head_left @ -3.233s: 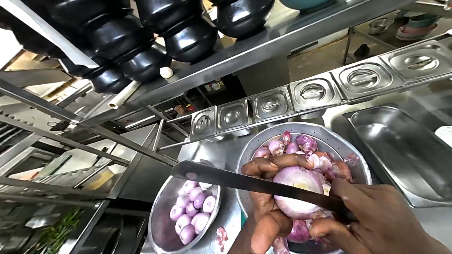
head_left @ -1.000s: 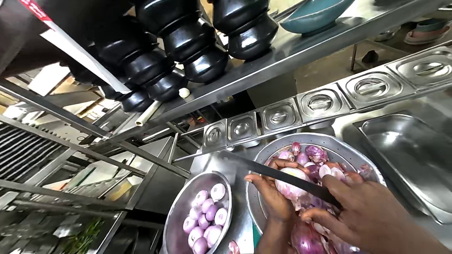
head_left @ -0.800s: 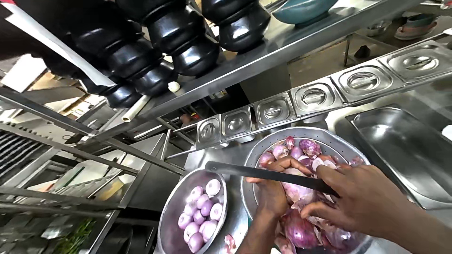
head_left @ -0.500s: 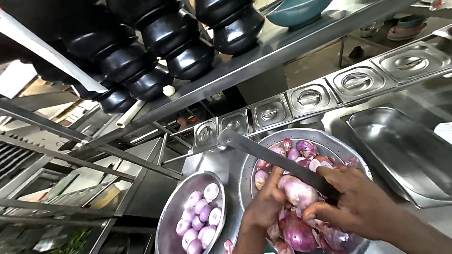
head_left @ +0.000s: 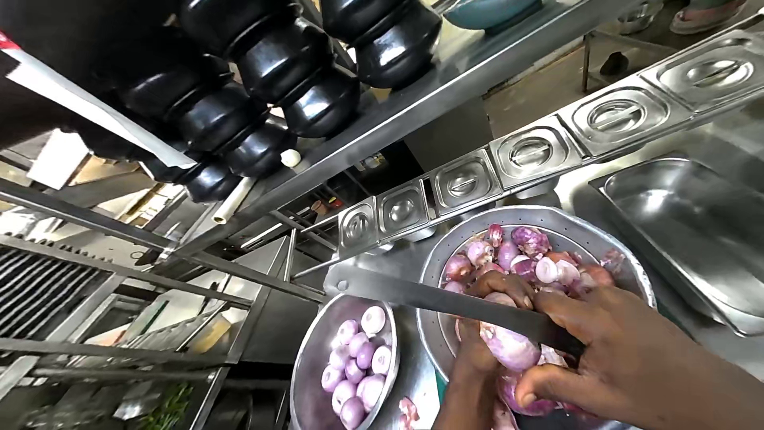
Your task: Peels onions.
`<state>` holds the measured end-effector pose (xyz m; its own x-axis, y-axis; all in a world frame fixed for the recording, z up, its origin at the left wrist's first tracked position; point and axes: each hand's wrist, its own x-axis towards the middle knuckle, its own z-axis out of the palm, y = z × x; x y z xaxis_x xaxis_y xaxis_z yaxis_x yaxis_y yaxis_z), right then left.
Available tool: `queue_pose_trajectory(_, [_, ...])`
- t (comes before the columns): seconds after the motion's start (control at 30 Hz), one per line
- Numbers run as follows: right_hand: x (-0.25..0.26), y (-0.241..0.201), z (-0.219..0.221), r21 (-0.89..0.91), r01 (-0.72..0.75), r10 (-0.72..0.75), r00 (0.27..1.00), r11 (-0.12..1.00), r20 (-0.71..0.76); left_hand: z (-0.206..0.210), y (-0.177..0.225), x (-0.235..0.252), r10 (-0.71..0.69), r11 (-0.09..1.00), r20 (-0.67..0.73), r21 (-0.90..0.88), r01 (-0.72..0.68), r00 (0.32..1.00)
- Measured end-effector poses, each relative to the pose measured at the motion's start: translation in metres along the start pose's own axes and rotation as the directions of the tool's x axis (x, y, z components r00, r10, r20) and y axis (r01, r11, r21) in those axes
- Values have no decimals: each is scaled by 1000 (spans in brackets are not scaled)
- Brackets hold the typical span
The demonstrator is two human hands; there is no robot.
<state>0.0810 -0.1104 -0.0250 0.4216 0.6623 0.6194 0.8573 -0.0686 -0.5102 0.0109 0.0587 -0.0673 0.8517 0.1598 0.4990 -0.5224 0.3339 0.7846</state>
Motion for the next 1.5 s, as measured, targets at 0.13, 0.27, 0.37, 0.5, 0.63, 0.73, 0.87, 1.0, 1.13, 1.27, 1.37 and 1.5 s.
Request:
queue_pose_trajectory(0.13, [-1,-1,0,-44,36,-37,999,998,-22,2,4,-1,-19,999,-84,38,22,996])
queue_pose_trajectory(0.27, [-2,-2,-1,-74,36,-36,999,997,-3,0,4,2,-13,999,-22,-42,12,1000])
queue_pose_trajectory(0.37, [-2,-2,-2,-88,39,-40,999,995,-8,-1,5,4,49,999,17,8,-49,999])
queue_pose_trajectory(0.5, [0,-2,-4,-78,72,-72,997,994,-7,1,10,5,90,989,34,115,-93,995])
queue_pose_trajectory(0.63, [1,-2,-5,-54,113,-113,994,992,-2,9,15,8,-16,1000,57,-1,16,998])
queue_pose_trajectory(0.73, [-1,-2,-3,-105,106,-108,994,989,-8,12,13,9,-22,999,42,-40,24,999])
queue_pose_trajectory(0.87, [-3,0,-1,-107,96,-97,995,990,-5,8,6,7,-12,994,-41,-110,7,999])
queue_pose_trajectory(1.0, [-5,2,3,-120,74,-77,997,990,-23,15,8,10,-26,995,-104,-100,15,994])
queue_pose_trajectory(1.13, [-15,-6,5,-262,103,-109,994,960,-8,16,3,16,21,998,-255,65,-5,967])
queue_pose_trajectory(1.27, [-26,-19,10,-220,123,-94,986,968,140,13,-2,23,144,976,-341,205,-76,929])
queue_pose_trajectory(1.37, [-22,-7,11,-167,12,-8,1000,986,21,11,2,23,197,970,-281,192,-147,939])
queue_pose_trajectory(1.5, [-8,2,11,-128,-68,49,988,989,-144,20,7,18,288,920,-272,344,-187,918])
